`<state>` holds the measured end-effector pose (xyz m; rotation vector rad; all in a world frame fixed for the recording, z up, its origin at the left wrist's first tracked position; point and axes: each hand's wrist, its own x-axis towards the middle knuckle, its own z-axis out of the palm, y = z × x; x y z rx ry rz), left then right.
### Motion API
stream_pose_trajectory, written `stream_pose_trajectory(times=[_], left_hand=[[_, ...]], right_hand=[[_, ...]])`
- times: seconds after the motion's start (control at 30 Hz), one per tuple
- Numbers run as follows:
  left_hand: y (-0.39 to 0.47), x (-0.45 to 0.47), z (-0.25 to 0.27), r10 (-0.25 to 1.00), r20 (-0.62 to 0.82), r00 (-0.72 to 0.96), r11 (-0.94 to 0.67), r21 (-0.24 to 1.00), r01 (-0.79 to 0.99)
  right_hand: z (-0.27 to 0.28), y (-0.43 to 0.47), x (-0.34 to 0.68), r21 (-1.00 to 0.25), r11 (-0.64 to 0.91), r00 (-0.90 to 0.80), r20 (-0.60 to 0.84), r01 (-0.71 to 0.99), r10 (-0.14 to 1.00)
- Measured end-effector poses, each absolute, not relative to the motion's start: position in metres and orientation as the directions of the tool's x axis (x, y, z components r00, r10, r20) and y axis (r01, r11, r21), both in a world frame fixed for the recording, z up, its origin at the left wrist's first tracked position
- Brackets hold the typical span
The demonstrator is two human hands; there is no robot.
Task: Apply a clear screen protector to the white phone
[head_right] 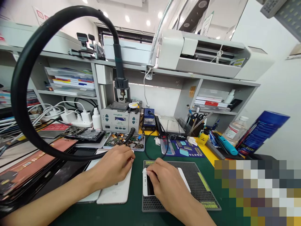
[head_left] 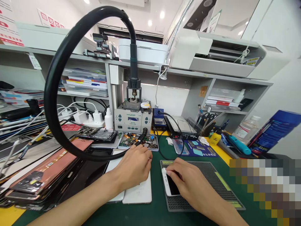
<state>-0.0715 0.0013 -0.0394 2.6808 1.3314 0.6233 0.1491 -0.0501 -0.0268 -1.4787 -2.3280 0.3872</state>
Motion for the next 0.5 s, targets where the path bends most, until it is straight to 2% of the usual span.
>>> stream_pose_trajectory(times=[0.13,0.27,0.37,0.5], left_hand=[[-0.004,-0.074,-0.04,0.759,0.311,0.572,-0.636,0.163,0.755],[-0.007,-0.074,-0.04,0.745,0.304,0.593,-0.646,0.111,0.755],[-0.008,-0.072,-0.041,0.739,0.301,0.602,-0.651,0.091,0.754],[-0.009,-0.072,-0.042,0.734,0.299,0.61,-0.656,0.077,0.751]], right_hand=[[-0.026,-0.07,0.148,-0.451,0.45,-0.456,0.102,0.771,0.884],[-0.02,-0.088,0.161,-0.584,0.402,-0.507,-0.018,0.705,0.862],[-0.012,-0.088,0.176,-0.629,0.285,-0.403,-0.048,0.723,0.914],[-0.008,-0.075,0.189,-0.595,0.202,-0.24,0.015,0.778,0.971]])
